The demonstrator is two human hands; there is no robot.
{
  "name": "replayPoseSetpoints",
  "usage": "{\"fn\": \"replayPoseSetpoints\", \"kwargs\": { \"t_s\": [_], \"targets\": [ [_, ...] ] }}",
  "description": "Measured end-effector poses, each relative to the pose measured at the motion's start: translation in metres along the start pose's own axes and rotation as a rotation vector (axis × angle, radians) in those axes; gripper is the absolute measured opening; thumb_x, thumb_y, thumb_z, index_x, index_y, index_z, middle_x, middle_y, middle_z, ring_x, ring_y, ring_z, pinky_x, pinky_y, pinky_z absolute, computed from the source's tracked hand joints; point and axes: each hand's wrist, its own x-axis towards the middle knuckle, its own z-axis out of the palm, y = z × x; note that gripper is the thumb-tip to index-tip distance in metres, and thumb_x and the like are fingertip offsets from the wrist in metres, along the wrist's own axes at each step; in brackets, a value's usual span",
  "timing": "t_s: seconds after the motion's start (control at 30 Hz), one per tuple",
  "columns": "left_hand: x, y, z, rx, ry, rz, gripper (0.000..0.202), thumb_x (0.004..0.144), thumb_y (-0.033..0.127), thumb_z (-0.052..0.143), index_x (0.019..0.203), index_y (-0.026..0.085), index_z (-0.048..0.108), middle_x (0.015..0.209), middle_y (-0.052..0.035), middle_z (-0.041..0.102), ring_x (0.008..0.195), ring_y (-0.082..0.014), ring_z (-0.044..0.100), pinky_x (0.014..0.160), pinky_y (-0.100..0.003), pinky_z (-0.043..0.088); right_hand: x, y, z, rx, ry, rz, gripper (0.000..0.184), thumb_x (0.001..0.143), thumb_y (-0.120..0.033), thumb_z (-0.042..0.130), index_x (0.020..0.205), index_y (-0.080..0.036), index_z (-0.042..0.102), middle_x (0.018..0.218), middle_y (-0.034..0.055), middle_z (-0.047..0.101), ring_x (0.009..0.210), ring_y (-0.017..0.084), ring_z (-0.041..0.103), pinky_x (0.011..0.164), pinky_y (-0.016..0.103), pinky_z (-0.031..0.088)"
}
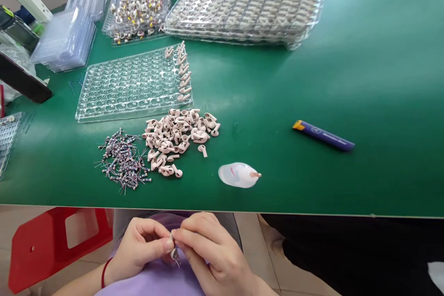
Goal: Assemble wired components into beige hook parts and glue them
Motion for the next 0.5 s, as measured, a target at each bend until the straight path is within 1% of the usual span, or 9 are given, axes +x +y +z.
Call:
{"fn": "replayPoseSetpoints", "kwargs": {
  "t_s": [0.1, 0.17, 0.3, 0.37, 0.43, 0.5],
  "targets": [
    [0.0009, 0.0006, 0.0006, 0.0, 0.015, 0.004, 0.04, 0.052, 0.046, 0.09, 0.06, 0.011, 0.072, 0.053, -0.0043, 0.069, 0.048, -0.0113, 0.06, 0.052, -0.022, 0.047, -0.0015, 0.0011, 0.0006, 0.003, 0.004, 0.004, 0.029, 0.085, 0.002, 0.053, 0.103, -0.017, 0.065, 0.083, 0.0062, 0.066, 0.077, 0.015, 0.062, 0.067, 0.027, 0.057],
    [0.0021, 0.0014, 0.0004, 0.003, 0.005, 0.004, 0.04, 0.053, 0.046, 0.09, 0.061, 0.011, 0.073, 0.054, -0.0044, 0.069, 0.049, -0.0116, 0.06, 0.053, -0.022, 0.047, -0.0021, 0.0015, 0.0006, 0.005, 0.003, 0.013, 0.029, 0.086, 0.001, 0.053, 0.104, -0.018, 0.065, 0.084, 0.0063, 0.066, 0.078, 0.016, 0.063, 0.066, 0.027, 0.058],
    [0.005, 0.0017, -0.0016, -0.016, -0.041, 0.031, 0.039, 0.059, 0.047, 0.087, 0.066, 0.011, 0.074, 0.058, -0.0045, 0.07, 0.052, -0.0117, 0.061, 0.057, -0.023, 0.049, -0.0032, 0.0015, -0.0007, 0.013, -0.015, 0.059, 0.034, 0.086, 0.001, 0.051, 0.111, -0.019, 0.064, 0.089, 0.0073, 0.065, 0.081, 0.016, 0.064, 0.068, 0.027, 0.058],
    [0.006, 0.0008, -0.0026, -0.05, -0.051, 0.04, 0.038, 0.061, 0.046, 0.087, 0.068, 0.011, 0.075, 0.061, -0.0048, 0.072, 0.054, -0.0117, 0.062, 0.058, -0.023, 0.05, -0.0046, 0.0012, -0.0009, 0.004, 0.023, 0.093, 0.034, 0.087, -0.001, 0.052, 0.112, -0.019, 0.063, 0.09, 0.0073, 0.064, 0.08, 0.016, 0.064, 0.068, 0.026, 0.058],
    [0.0065, -0.0004, -0.0032, -0.08, -0.048, 0.032, 0.037, 0.061, 0.045, 0.088, 0.071, 0.011, 0.075, 0.063, -0.0051, 0.073, 0.055, -0.0121, 0.064, 0.057, -0.023, 0.051, -0.0061, 0.0008, -0.0007, 0.014, 0.085, 0.135, 0.027, 0.087, -0.004, 0.056, 0.107, -0.019, 0.063, 0.088, 0.0064, 0.064, 0.078, 0.016, 0.064, 0.067, 0.025, 0.058],
    [0.0066, -0.0016, -0.0032, -0.098, -0.048, 0.022, 0.037, 0.06, 0.044, 0.088, 0.073, 0.011, 0.076, 0.063, -0.0052, 0.073, 0.055, -0.0124, 0.065, 0.057, -0.022, 0.051, -0.0067, 0.0001, -0.0005, 0.057, 0.123, 0.15, 0.017, 0.087, -0.007, 0.058, 0.098, -0.02, 0.06, 0.085, 0.0047, 0.063, 0.076, 0.015, 0.064, 0.066, 0.024, 0.058]
  ]
}}
